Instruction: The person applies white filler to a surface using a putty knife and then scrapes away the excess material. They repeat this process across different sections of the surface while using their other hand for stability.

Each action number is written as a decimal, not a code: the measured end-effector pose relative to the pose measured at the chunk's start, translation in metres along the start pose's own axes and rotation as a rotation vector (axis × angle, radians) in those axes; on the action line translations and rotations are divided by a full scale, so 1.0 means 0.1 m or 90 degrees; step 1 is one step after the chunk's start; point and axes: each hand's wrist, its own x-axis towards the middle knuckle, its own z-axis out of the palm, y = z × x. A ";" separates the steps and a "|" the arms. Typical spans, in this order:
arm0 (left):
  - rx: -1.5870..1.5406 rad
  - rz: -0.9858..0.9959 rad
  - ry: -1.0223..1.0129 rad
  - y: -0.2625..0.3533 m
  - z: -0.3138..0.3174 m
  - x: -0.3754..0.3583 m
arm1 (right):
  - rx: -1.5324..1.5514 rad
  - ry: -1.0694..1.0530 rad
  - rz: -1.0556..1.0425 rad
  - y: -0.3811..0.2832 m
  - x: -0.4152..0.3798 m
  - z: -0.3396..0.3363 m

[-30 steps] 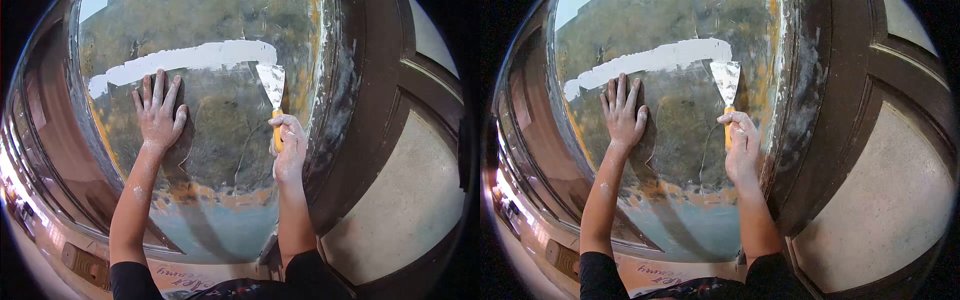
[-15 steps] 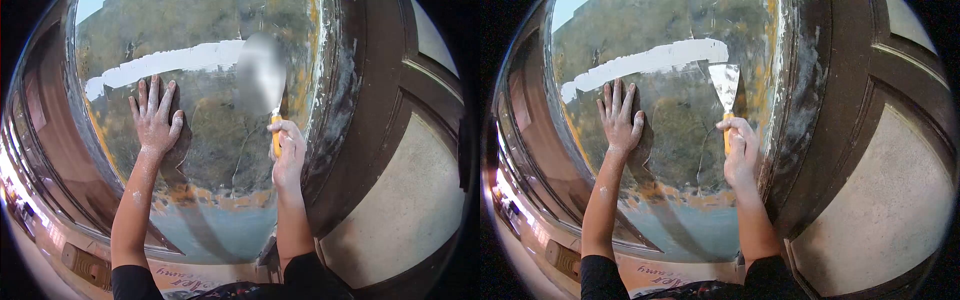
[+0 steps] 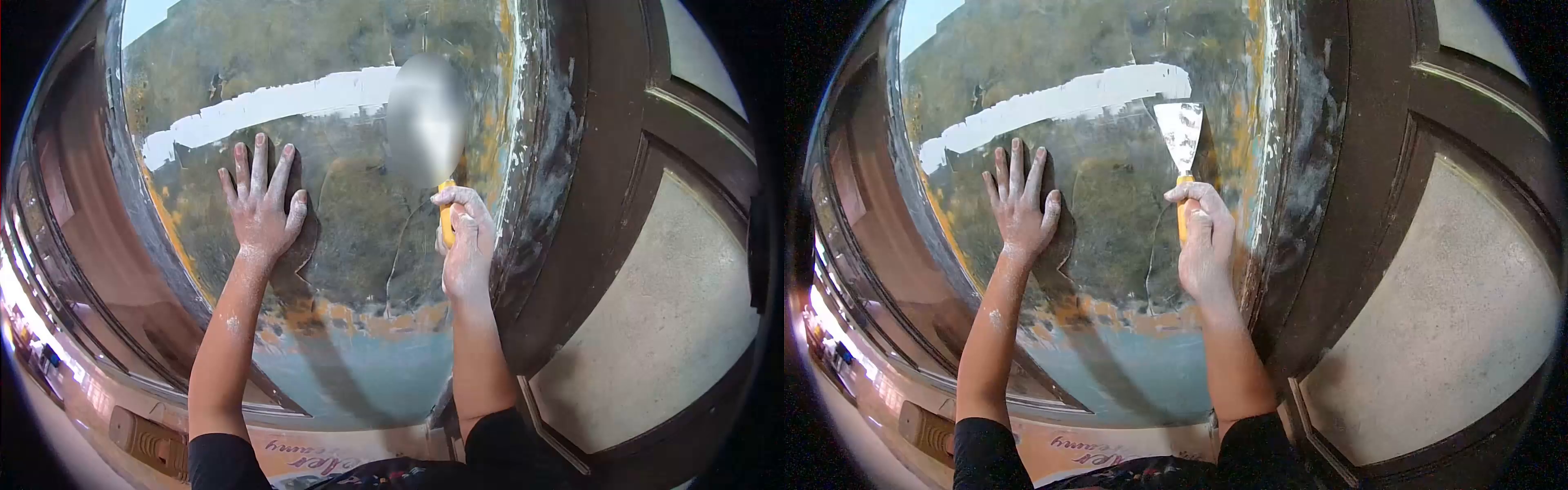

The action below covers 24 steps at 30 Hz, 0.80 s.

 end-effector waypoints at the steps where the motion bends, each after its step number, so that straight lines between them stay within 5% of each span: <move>1: -0.004 0.002 -0.004 0.00 -0.01 -0.01 | 0.012 0.016 0.024 0.01 0.01 0.01; 24: -0.012 0.001 -0.030 0.03 -0.01 -0.16 | -0.015 -0.093 0.011 -0.03 -0.29 0.13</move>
